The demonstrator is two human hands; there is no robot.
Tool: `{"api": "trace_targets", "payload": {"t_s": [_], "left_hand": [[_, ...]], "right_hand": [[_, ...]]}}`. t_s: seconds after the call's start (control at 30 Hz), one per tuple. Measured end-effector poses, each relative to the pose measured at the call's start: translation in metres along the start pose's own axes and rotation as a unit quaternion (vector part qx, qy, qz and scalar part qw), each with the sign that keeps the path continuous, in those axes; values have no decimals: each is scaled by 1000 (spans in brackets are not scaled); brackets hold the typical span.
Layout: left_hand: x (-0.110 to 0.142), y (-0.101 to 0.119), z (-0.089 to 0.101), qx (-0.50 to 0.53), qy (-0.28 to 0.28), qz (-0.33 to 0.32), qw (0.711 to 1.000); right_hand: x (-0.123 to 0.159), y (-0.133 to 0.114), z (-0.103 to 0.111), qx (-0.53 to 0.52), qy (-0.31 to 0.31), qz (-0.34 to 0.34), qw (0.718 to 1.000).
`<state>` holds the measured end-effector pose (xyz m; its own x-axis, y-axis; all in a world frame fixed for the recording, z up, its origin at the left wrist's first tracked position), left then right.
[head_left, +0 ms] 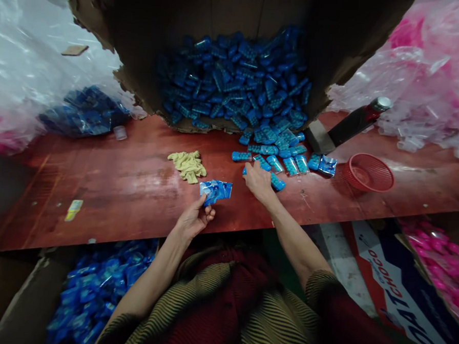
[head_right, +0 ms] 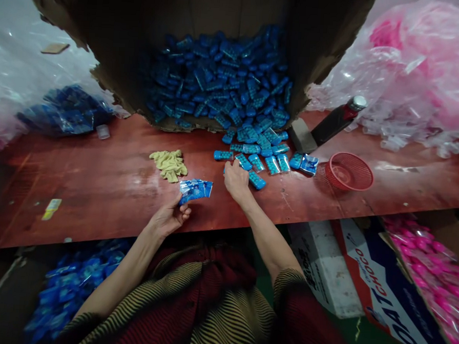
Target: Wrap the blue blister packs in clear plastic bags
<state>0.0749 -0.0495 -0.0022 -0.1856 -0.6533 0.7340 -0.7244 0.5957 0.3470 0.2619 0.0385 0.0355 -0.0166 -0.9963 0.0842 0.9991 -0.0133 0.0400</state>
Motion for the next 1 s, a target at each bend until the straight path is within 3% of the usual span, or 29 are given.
{"api": "trace_targets", "payload": {"t_s": [0.2,0.27,0.33,0.4,0.47,0.53,0.57,0.63,0.7,1.0], "left_hand": [[5,-2,1,-25,23,3,999],[5,-2,1,-24,26,-2,999],[4,-1,2,-16,28,-11,999],[3,-1,3,-10,33,-16,999],[2,-2,3,-9,35,-17,999],[2,-3,2,-11,32,-19,999],[1,-4,2,-12,27,-22,999],[1,-5,0,-12,14,-26,999],[0,-5,-1,-12,8,-32,999],[1,-2,1,-24,8,-66,998]], "right_hand": [[7,-1,-1,8,0,37,999],[6,2,3,-45,9,49,998],[6,7,10,-177,22,48,983],[10,10,16,-379,4,30,925],[21,7,18,-575,-39,11,817],[35,-1,21,-700,-73,4,710],[42,-6,23,-736,-79,5,672],[53,-14,25,-771,-82,9,631],[59,-19,24,-781,-79,11,619],[66,-22,19,-783,-69,15,618]]}}
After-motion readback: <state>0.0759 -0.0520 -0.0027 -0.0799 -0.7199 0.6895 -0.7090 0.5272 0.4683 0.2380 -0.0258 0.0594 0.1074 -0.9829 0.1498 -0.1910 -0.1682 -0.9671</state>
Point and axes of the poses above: each hand's wrist, its own x-axis away from the middle knuckle, its own z-axis out of the back of the hand, y = z × x, the point moved 6 cm from there along -x, towards the middle knuckle, and after that the axes turned 12 degrees about x, right-handed, at the moved point
